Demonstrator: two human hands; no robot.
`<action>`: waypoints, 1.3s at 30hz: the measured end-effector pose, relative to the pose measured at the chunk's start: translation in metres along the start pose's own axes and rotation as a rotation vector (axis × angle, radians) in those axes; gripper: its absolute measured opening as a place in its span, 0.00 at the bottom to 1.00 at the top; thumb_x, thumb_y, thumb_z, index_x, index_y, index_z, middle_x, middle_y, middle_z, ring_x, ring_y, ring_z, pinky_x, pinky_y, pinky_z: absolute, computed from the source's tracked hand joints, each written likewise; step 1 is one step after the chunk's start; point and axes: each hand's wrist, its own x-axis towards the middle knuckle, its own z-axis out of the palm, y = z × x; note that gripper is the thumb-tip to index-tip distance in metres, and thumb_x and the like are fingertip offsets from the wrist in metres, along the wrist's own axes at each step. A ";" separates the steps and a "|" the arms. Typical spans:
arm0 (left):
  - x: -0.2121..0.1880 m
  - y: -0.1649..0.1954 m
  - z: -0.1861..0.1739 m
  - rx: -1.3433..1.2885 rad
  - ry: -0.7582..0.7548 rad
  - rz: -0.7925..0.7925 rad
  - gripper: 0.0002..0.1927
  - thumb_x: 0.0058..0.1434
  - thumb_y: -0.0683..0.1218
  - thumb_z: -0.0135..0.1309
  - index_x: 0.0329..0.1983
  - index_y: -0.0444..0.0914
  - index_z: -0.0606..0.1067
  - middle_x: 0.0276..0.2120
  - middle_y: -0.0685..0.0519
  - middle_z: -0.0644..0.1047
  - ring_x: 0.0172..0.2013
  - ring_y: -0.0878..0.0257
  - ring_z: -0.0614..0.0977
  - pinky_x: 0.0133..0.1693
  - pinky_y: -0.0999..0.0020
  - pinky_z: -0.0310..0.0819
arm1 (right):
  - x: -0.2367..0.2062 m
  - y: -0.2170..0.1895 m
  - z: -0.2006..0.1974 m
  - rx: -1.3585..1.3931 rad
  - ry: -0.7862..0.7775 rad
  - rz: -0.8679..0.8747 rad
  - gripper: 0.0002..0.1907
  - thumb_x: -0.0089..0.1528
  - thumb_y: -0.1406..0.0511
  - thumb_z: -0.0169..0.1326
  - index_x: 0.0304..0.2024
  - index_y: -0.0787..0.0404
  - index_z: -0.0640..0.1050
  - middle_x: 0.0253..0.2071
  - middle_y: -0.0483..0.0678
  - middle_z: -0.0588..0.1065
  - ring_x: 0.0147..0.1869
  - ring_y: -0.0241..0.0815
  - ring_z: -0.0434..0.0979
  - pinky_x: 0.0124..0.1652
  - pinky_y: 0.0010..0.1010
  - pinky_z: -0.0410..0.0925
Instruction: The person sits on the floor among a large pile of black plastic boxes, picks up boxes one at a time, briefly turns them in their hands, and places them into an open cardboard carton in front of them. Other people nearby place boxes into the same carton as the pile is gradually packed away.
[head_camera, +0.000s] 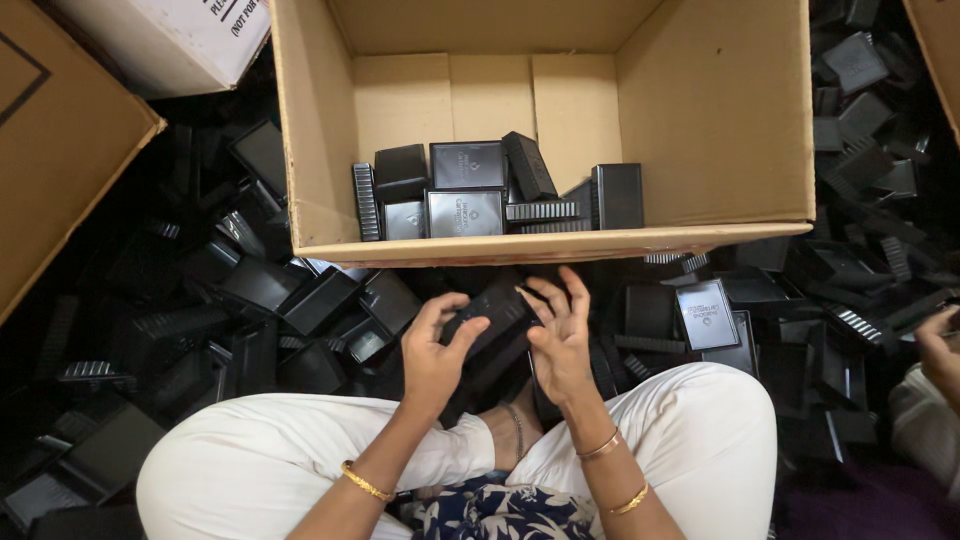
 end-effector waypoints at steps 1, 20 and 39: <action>-0.001 0.000 0.001 0.024 -0.003 -0.024 0.19 0.54 0.43 0.67 0.47 0.34 0.78 0.42 0.47 0.82 0.40 0.59 0.83 0.45 0.68 0.77 | 0.000 0.000 -0.001 -0.024 -0.007 -0.015 0.53 0.54 0.72 0.67 0.74 0.55 0.51 0.64 0.56 0.64 0.70 0.53 0.65 0.66 0.42 0.63; -0.004 0.019 -0.009 0.331 -0.172 0.486 0.28 0.47 0.52 0.74 0.47 0.34 0.78 0.49 0.42 0.78 0.48 0.48 0.83 0.49 0.60 0.80 | 0.001 -0.011 -0.003 -0.091 -0.074 -0.099 0.56 0.52 0.71 0.69 0.75 0.55 0.51 0.62 0.52 0.65 0.70 0.53 0.66 0.67 0.43 0.63; 0.000 0.019 -0.023 0.303 -0.342 0.349 0.20 0.61 0.42 0.61 0.56 0.34 0.73 0.45 0.39 0.81 0.43 0.44 0.85 0.43 0.60 0.80 | 0.003 0.004 -0.039 -0.202 0.004 0.171 0.28 0.61 0.72 0.57 0.64 0.66 0.69 0.62 0.52 0.74 0.64 0.41 0.74 0.65 0.31 0.64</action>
